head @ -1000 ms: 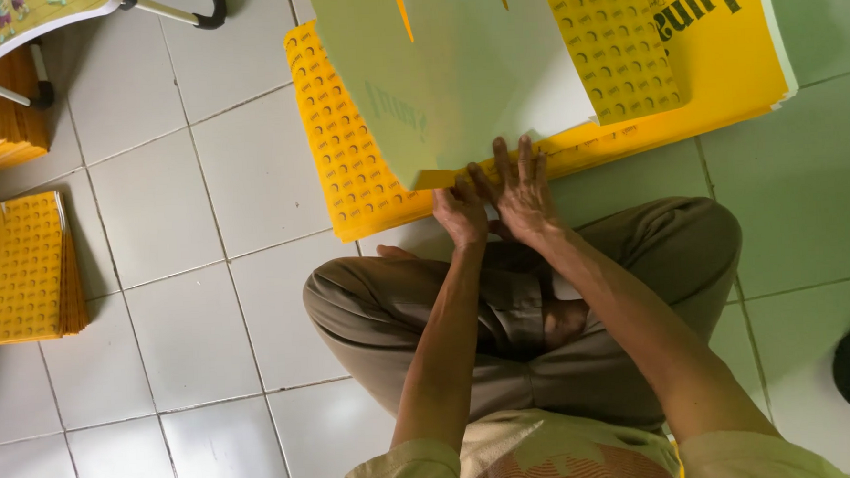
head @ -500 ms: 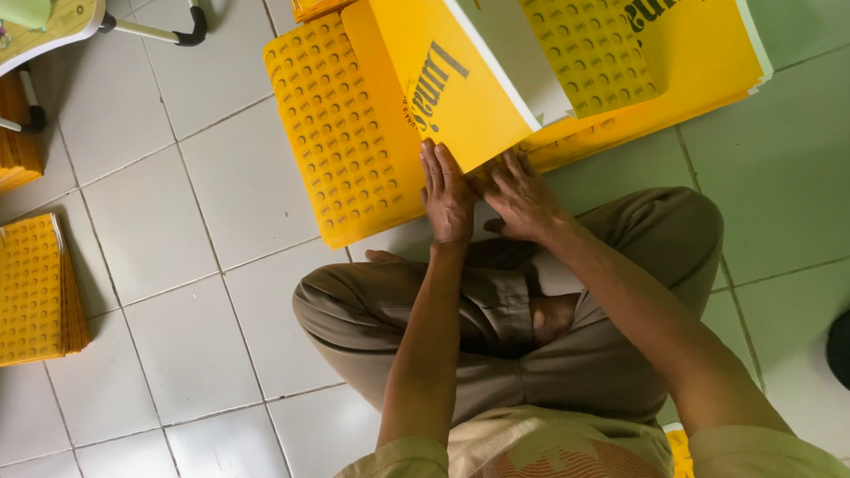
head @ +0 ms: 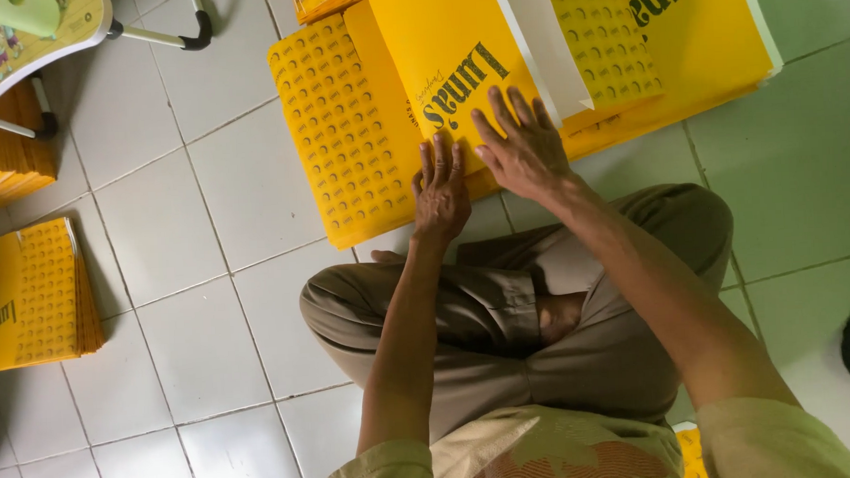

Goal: Folding the edges of yellow cardboard sheets to prepare them for box assembly.

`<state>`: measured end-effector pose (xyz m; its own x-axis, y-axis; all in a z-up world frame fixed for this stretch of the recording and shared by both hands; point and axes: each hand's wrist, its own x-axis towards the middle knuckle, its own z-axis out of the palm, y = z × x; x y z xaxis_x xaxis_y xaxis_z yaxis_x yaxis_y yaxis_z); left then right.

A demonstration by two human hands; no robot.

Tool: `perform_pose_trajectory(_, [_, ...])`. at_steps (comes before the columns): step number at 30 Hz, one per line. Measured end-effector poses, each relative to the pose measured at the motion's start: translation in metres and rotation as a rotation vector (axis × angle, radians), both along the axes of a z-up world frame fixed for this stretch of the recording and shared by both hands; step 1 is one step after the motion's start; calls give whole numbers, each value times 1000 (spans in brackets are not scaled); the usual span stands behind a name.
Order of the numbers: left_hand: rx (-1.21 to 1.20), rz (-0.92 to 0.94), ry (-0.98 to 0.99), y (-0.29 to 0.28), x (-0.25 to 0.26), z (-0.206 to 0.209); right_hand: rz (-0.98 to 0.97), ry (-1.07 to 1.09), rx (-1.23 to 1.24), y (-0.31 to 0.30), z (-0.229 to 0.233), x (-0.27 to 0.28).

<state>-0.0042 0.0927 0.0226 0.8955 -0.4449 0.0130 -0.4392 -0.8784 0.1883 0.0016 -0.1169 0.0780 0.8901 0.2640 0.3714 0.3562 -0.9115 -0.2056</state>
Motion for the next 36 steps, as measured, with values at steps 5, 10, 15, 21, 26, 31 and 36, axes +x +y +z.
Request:
perform_pose_trajectory(5, [-55,-15,121,8,12,29,-84,31,-33,-13,-42,6])
perform_pose_trajectory(10, [52,-7,190,8,48,20,-125,-237,-91,-10,-58,2])
perform_pose_trajectory(15, [163,60,216,-3,100,22,-116,-227,-51,-10,-61,6])
perform_pose_trajectory(21, [17,163,11,-10,176,-24,-95,12,-26,-9,-48,0])
perform_pose_trajectory(26, [87,263,78,-21,237,-7,-76,59,16,-10,-48,3])
perform_pose_trajectory(31, [113,292,72,-18,239,-19,-81,116,-10,-10,-51,-2])
perform_pose_trajectory(36, [24,79,-140,-1,189,-48,-98,72,-91,-10,-47,0])
